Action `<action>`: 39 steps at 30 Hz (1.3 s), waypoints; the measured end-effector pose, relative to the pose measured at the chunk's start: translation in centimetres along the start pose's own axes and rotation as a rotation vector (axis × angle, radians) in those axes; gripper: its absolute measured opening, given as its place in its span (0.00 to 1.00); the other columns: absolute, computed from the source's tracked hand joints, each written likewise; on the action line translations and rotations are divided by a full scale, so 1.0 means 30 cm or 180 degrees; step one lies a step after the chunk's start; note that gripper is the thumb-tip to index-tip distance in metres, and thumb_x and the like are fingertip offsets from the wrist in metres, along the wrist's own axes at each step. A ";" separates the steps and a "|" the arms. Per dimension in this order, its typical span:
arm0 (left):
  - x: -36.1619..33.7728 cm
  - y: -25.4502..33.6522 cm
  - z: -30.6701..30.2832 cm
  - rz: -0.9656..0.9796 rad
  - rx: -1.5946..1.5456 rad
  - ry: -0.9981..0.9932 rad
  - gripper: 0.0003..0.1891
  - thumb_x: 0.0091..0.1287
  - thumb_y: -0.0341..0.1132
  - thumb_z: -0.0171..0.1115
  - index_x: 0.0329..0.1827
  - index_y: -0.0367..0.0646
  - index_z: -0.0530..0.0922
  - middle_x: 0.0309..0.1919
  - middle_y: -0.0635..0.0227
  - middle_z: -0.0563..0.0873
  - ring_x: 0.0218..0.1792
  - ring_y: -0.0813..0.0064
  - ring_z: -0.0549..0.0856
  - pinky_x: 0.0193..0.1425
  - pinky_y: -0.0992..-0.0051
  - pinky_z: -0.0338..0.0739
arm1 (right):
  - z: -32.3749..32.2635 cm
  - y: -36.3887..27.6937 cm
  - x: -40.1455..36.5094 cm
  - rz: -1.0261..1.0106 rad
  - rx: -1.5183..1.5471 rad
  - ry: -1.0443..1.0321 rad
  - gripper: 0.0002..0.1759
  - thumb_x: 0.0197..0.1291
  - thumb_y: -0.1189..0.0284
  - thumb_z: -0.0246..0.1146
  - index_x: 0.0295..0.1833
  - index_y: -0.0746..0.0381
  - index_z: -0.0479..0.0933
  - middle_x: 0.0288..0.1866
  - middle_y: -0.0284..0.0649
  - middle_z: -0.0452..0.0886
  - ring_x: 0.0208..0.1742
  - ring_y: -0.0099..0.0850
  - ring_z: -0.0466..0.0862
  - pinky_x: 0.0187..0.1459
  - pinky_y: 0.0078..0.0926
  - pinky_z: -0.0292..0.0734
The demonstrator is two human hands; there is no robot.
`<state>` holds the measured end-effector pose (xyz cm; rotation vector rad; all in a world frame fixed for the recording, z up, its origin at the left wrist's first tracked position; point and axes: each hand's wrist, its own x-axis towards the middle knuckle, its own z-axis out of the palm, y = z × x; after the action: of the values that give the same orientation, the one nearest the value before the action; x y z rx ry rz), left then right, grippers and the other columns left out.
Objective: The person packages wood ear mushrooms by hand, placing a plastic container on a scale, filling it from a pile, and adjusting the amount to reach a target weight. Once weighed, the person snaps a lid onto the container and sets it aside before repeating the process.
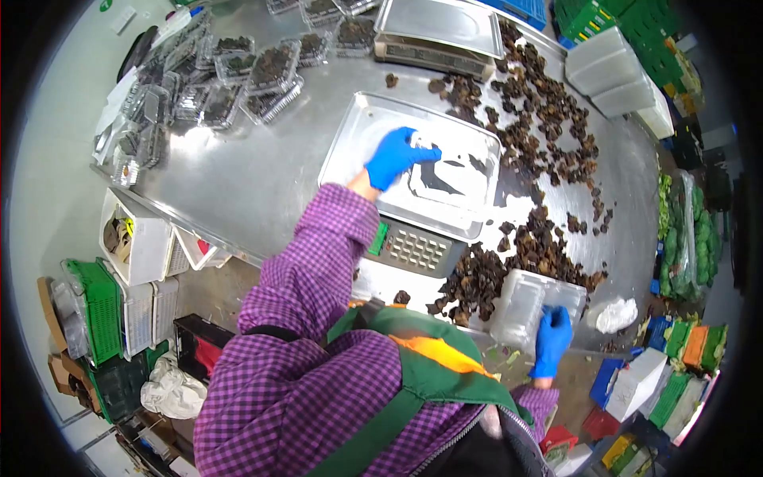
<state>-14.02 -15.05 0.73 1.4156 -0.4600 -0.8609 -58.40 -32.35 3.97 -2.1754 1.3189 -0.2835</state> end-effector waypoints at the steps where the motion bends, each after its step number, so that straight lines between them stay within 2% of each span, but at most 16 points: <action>1: 0.000 -0.011 0.000 0.0023 -0.0106 0.0091 0.20 0.55 0.34 0.74 0.48 0.34 0.79 0.41 0.66 0.85 0.41 0.78 0.83 0.48 0.76 0.78 | -0.035 -0.031 -0.002 0.0010 0.0027 0.0126 0.06 0.62 0.80 0.55 0.43 0.70 0.75 0.39 0.45 0.82 0.40 0.26 0.79 0.45 0.27 0.75; 8: -0.035 0.065 -0.194 0.0124 -0.1231 0.0487 0.14 0.61 0.29 0.66 0.49 0.36 0.79 0.45 0.65 0.84 0.46 0.76 0.82 0.54 0.76 0.74 | -0.170 -0.324 0.009 -0.0134 0.0856 0.0677 0.05 0.64 0.80 0.58 0.44 0.67 0.77 0.40 0.34 0.81 0.39 0.19 0.76 0.42 0.18 0.72; 10: 0.051 0.028 -0.416 0.1549 -0.0231 0.1023 0.12 0.66 0.32 0.62 0.50 0.36 0.80 0.43 0.67 0.84 0.43 0.76 0.81 0.51 0.78 0.75 | -0.145 -0.383 0.015 -0.0441 0.0428 0.0674 0.04 0.63 0.80 0.61 0.42 0.66 0.78 0.38 0.32 0.81 0.37 0.18 0.76 0.41 0.18 0.72; 11: 0.021 0.154 -0.452 0.1422 0.0400 0.1589 0.11 0.69 0.34 0.59 0.49 0.38 0.80 0.42 0.67 0.83 0.41 0.76 0.80 0.48 0.78 0.75 | -0.121 -0.458 0.022 -0.0858 0.0599 0.0672 0.05 0.60 0.81 0.63 0.42 0.65 0.79 0.35 0.33 0.81 0.35 0.19 0.76 0.41 0.19 0.72; 12: 0.120 0.126 -0.741 0.1310 -0.1886 -0.0181 0.11 0.70 0.34 0.58 0.52 0.39 0.79 0.42 0.67 0.82 0.40 0.78 0.78 0.47 0.77 0.76 | -0.107 -0.509 0.034 -0.1131 0.0415 0.0609 0.07 0.58 0.83 0.64 0.43 0.66 0.79 0.35 0.36 0.81 0.35 0.21 0.77 0.41 0.20 0.73; 13: 0.014 0.361 -0.552 0.0875 -0.0317 0.2025 0.13 0.70 0.33 0.58 0.55 0.40 0.77 0.42 0.65 0.83 0.41 0.77 0.79 0.47 0.78 0.76 | -0.080 -0.532 0.056 -0.1473 0.0417 0.0606 0.10 0.55 0.84 0.65 0.44 0.65 0.79 0.36 0.38 0.81 0.35 0.25 0.79 0.40 0.22 0.74; 14: 0.082 0.367 -0.689 0.1550 0.0374 0.1450 0.27 0.68 0.42 0.62 0.66 0.40 0.67 0.56 0.57 0.78 0.54 0.68 0.78 0.57 0.69 0.74 | -0.068 -0.606 0.074 -0.1623 0.0444 0.0448 0.11 0.53 0.85 0.65 0.44 0.65 0.80 0.36 0.39 0.81 0.35 0.31 0.81 0.39 0.25 0.75; 15: 0.064 0.444 -0.640 0.0810 -0.2070 0.1935 0.44 0.62 0.53 0.65 0.74 0.41 0.54 0.70 0.51 0.63 0.69 0.56 0.66 0.69 0.57 0.64 | -0.036 -0.626 0.100 -0.1864 0.0481 0.0367 0.14 0.51 0.84 0.66 0.45 0.65 0.80 0.35 0.41 0.81 0.34 0.34 0.81 0.38 0.27 0.76; 16: 0.090 0.416 -0.696 0.0655 -0.1766 0.1649 0.54 0.58 0.60 0.65 0.77 0.42 0.43 0.76 0.51 0.49 0.75 0.49 0.55 0.73 0.49 0.53 | 0.005 -0.656 0.124 -0.2083 0.0664 0.0272 0.16 0.49 0.83 0.67 0.46 0.63 0.80 0.34 0.42 0.80 0.34 0.37 0.81 0.36 0.29 0.75; 17: 0.096 0.398 -0.650 0.0613 -0.1561 0.2114 0.53 0.60 0.59 0.65 0.78 0.43 0.43 0.76 0.51 0.50 0.75 0.51 0.56 0.74 0.51 0.53 | 0.029 -0.699 0.142 -0.2338 0.0493 0.0075 0.16 0.49 0.80 0.68 0.47 0.61 0.80 0.34 0.42 0.80 0.33 0.38 0.81 0.34 0.31 0.75; 21: -0.020 0.259 -0.374 0.0491 -0.0787 0.0659 0.32 0.73 0.51 0.50 0.76 0.45 0.57 0.75 0.56 0.58 0.75 0.62 0.58 0.76 0.60 0.51 | 0.242 -0.795 0.182 -0.2819 0.0381 -0.0743 0.25 0.54 0.67 0.68 0.60 0.53 0.75 0.40 0.40 0.79 0.39 0.40 0.80 0.39 0.36 0.77; 27: -0.131 0.089 -0.195 0.0470 0.1038 0.0043 0.36 0.63 0.31 0.63 0.74 0.38 0.58 0.73 0.61 0.63 0.73 0.66 0.62 0.77 0.70 0.49 | 0.256 -0.671 0.278 -0.2261 0.0528 -0.0730 0.28 0.58 0.66 0.64 0.66 0.51 0.69 0.52 0.41 0.77 0.47 0.43 0.80 0.47 0.37 0.78; 31: -0.142 0.023 -0.187 0.0374 0.1462 0.0211 0.37 0.60 0.25 0.64 0.74 0.37 0.59 0.72 0.60 0.64 0.72 0.65 0.63 0.76 0.68 0.53 | 0.278 -0.492 0.447 -0.1377 0.0719 -0.0739 0.27 0.57 0.67 0.65 0.64 0.53 0.72 0.53 0.43 0.76 0.50 0.44 0.80 0.50 0.37 0.78; 33: -0.136 -0.010 -0.171 0.0410 0.1479 0.0277 0.36 0.60 0.24 0.63 0.73 0.37 0.59 0.72 0.59 0.65 0.72 0.65 0.63 0.76 0.68 0.54 | 0.377 -0.372 0.537 -0.2078 -0.0156 -0.0796 0.27 0.55 0.67 0.66 0.62 0.55 0.73 0.55 0.45 0.76 0.53 0.44 0.79 0.51 0.37 0.77; 34: -0.130 -0.045 -0.168 0.0496 0.1387 0.0455 0.35 0.61 0.23 0.62 0.73 0.37 0.60 0.71 0.59 0.65 0.72 0.65 0.63 0.76 0.68 0.54 | 0.384 -0.409 0.570 -0.2049 -0.0707 -0.1639 0.28 0.53 0.67 0.68 0.62 0.55 0.74 0.60 0.45 0.74 0.60 0.45 0.75 0.57 0.39 0.74; 39: -0.181 0.016 0.006 0.0993 0.2303 0.1530 0.27 0.64 0.19 0.54 0.69 0.36 0.66 0.68 0.57 0.70 0.70 0.65 0.66 0.74 0.67 0.58 | 0.613 -0.270 0.661 -0.3111 -0.1422 -0.1040 0.27 0.46 0.65 0.70 0.55 0.56 0.77 0.67 0.44 0.69 0.71 0.46 0.64 0.69 0.48 0.58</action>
<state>-17.45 -11.14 2.34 2.0671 -0.6279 -0.0639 -34.28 -40.03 -8.54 -2.9454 0.0546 0.0235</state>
